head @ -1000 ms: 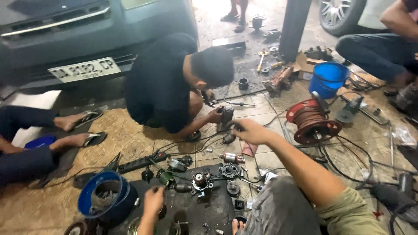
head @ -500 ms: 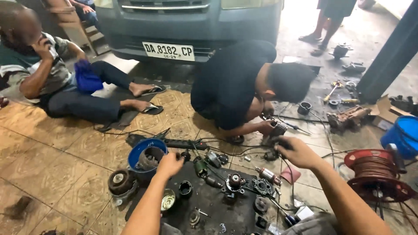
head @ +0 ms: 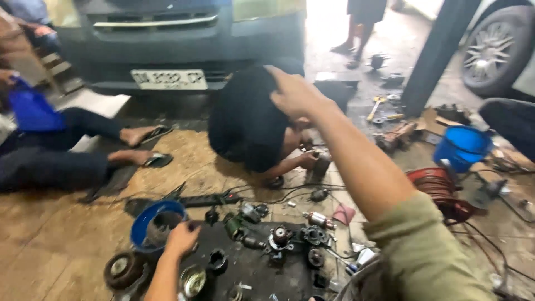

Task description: Disassembling and inspecting the internal components of a vehicle starter motor on a workshop floor.

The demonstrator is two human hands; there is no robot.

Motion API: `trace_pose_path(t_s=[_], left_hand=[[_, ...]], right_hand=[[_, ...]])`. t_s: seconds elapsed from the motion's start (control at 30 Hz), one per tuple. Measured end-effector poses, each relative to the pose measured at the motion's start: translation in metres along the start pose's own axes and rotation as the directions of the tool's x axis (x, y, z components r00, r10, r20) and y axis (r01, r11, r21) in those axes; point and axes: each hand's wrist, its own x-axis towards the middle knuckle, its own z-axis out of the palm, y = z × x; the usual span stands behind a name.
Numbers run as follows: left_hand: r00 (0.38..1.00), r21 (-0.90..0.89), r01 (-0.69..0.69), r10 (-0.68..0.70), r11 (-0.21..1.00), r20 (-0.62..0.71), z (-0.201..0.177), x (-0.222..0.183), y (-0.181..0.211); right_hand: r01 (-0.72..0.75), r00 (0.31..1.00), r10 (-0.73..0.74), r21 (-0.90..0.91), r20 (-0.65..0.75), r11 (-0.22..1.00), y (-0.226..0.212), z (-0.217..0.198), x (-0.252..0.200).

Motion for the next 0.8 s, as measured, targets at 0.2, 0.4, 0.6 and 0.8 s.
trace_pose_path(t_s=[0.2, 0.4, 0.6, 0.8], left_hand=[[0.992, 0.073, 0.095, -0.101, 0.993, 0.076, -0.008, 0.005, -0.007], [0.999, 0.109, 0.036, -0.034, 0.993, -0.017, 0.032, 0.042, -0.054], [0.985, 0.048, 0.065, -0.071, 0.997, 0.156, -0.022, -0.021, 0.019], [0.985, 0.06, 0.098, -0.105, 0.993, 0.139, -0.013, -0.01, 0.007]], right_hand=[[-0.217, 0.951, 0.226, -0.067, 0.21, 0.974, 0.01, 0.004, 0.038], [-0.028, 0.972, 0.033, -0.027, 0.231, 0.999, 0.01, 0.016, 0.027], [0.093, 0.937, -0.038, -0.145, 0.346, 0.985, -0.095, 0.027, 0.027], [0.255, 0.866, -0.238, 0.022, 0.439, 0.967, -0.225, 0.061, 0.031]])
